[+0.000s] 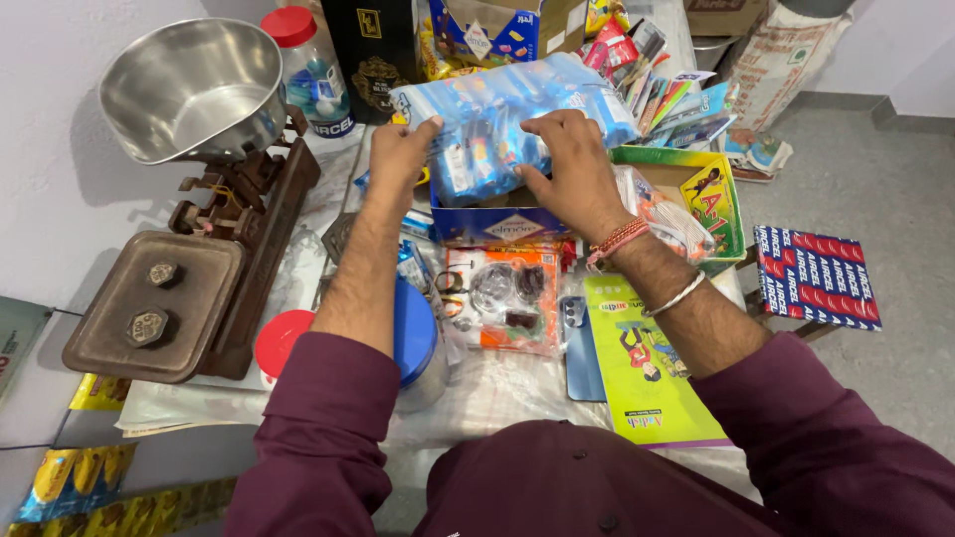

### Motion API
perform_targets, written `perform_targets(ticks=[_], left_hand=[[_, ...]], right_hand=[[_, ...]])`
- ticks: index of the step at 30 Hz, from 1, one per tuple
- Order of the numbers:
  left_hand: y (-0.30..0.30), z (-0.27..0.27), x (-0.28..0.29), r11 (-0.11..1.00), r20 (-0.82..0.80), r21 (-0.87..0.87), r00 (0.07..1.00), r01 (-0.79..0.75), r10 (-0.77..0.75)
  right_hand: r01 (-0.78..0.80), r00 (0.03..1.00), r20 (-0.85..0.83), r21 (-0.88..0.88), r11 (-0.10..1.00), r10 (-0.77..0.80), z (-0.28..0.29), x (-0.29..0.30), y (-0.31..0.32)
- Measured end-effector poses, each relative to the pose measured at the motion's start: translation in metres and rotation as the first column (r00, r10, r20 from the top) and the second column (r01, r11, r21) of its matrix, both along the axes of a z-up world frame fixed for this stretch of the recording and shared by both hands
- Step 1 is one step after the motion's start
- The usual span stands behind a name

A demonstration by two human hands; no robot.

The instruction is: The person uses scissors to cut open a plastic bag of blue-wrapped snack bars, then repeatedly picks up individual bars and places them into a cardboard box on the table. The person continues transferring bars from the bag to the box until the clip ends.

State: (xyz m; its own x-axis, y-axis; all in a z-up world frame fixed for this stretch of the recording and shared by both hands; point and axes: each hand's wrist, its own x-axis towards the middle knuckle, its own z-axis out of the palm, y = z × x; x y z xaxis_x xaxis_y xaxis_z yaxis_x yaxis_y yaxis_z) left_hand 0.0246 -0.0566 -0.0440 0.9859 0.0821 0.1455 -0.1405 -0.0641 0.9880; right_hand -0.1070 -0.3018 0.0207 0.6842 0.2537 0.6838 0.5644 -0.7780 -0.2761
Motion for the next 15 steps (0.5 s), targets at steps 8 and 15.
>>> perform_targets(ticks=[8,15], left_hand=[[-0.009,0.007,-0.005,0.956,-0.05,-0.257,0.986,0.139,-0.157],[-0.014,0.01,-0.001,0.913,-0.084,-0.367,0.972,0.175,-0.22]], right_hand=[[0.122,0.992,0.014,0.014,0.992,-0.123,-0.001,0.0,-0.011],[0.121,0.993,-0.002,-0.018,0.992,-0.121,0.0,0.006,-0.015]])
